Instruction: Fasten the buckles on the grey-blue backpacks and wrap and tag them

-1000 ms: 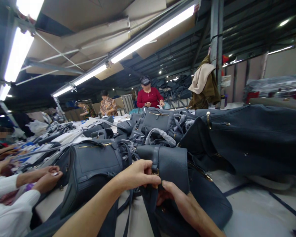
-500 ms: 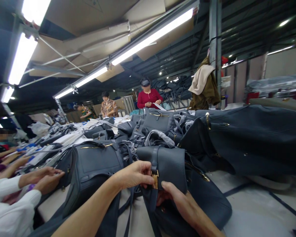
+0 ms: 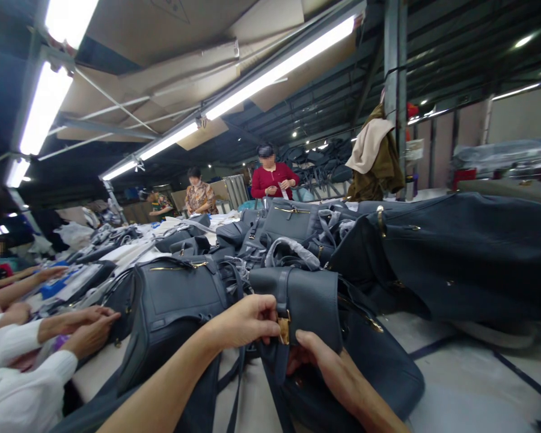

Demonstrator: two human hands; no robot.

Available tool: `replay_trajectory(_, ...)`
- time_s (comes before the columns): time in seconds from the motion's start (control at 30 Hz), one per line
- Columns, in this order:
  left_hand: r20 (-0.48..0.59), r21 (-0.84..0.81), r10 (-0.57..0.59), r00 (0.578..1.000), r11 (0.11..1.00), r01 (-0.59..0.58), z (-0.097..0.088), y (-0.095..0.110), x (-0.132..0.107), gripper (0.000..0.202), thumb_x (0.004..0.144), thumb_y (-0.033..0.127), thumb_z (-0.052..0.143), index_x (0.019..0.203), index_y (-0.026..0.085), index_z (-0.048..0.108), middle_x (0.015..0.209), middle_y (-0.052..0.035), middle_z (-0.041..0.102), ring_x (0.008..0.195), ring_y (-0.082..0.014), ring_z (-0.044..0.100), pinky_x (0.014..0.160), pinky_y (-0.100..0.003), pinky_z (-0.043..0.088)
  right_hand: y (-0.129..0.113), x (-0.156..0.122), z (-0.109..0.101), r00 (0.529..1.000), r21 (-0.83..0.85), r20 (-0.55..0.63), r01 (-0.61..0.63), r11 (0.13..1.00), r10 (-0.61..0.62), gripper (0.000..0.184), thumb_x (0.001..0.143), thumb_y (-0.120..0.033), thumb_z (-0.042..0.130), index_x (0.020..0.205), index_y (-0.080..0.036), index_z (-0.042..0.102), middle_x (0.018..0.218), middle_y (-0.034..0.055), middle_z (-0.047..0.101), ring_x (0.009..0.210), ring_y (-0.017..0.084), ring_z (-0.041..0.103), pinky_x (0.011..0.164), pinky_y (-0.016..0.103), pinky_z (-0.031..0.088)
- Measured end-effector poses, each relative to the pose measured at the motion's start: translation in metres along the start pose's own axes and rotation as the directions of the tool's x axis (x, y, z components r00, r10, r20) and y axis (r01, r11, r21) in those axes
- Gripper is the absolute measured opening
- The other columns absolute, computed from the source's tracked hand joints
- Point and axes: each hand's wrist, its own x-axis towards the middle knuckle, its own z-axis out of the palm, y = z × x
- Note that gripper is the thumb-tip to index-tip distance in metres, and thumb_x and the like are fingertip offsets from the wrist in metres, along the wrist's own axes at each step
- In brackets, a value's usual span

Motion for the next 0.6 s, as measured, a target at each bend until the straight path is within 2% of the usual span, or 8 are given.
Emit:
replay_trajectory(0.1,-0.165,0.267,0.029,0.986,0.964,0.016,0.01,0.006,-0.008,0.006,0.076,0.02,0.053,0.072,0.019,0.05,0.067,0.0014,0.057,0.062,-0.0141,0.053,0.058,-0.025,0.04,-0.001,0.001,0.001,0.998,-0.037,-0.057,0.007,0.999,-0.009,0.039,0.08,-0.049,0.051,0.069,-0.015,0.069,0.064,0.0083,0.071,0.063,0.024,0.066,0.058,0.034,0.052)
replay_trajectory(0.2,-0.32,0.552,0.09,0.943,0.827,0.108,0.022,0.013,-0.016,0.011,0.079,0.015,0.048,0.07,0.019,0.052,0.073,-0.0016,0.062,0.071,-0.0172,0.057,0.064,-0.027,0.036,-0.001,-0.001,0.005,0.989,-0.134,-0.142,0.01,0.991,-0.029,0.037,0.079,-0.05,0.051,0.064,-0.019,0.065,0.063,0.0079,0.07,0.064,0.025,0.067,0.063,0.036,0.054)
replay_trajectory(0.4,-0.428,0.651,0.002,0.904,0.694,0.307,0.037,0.02,-0.018,0.011,0.079,0.018,0.046,0.069,0.021,0.051,0.076,-0.0044,0.066,0.073,-0.0211,0.061,0.061,-0.03,0.032,0.002,-0.007,0.013,0.96,-0.296,-0.278,-0.054,0.954,-0.032,0.04,0.079,-0.056,0.047,0.06,-0.023,0.06,0.07,0.0095,0.069,0.07,0.027,0.066,0.064,0.037,0.055)
replay_trajectory(0.6,-0.473,0.709,0.052,0.88,0.615,0.345,0.048,0.012,-0.011,0.012,0.082,0.017,0.043,0.075,0.022,0.051,0.084,-0.0061,0.067,0.08,-0.0217,0.063,0.064,-0.03,0.034,0.002,-0.009,0.014,0.942,-0.338,-0.315,0.002,0.941,-0.115,0.037,0.077,-0.055,0.053,0.071,-0.021,0.063,0.08,0.0097,0.07,0.077,0.027,0.066,0.071,0.036,0.055)
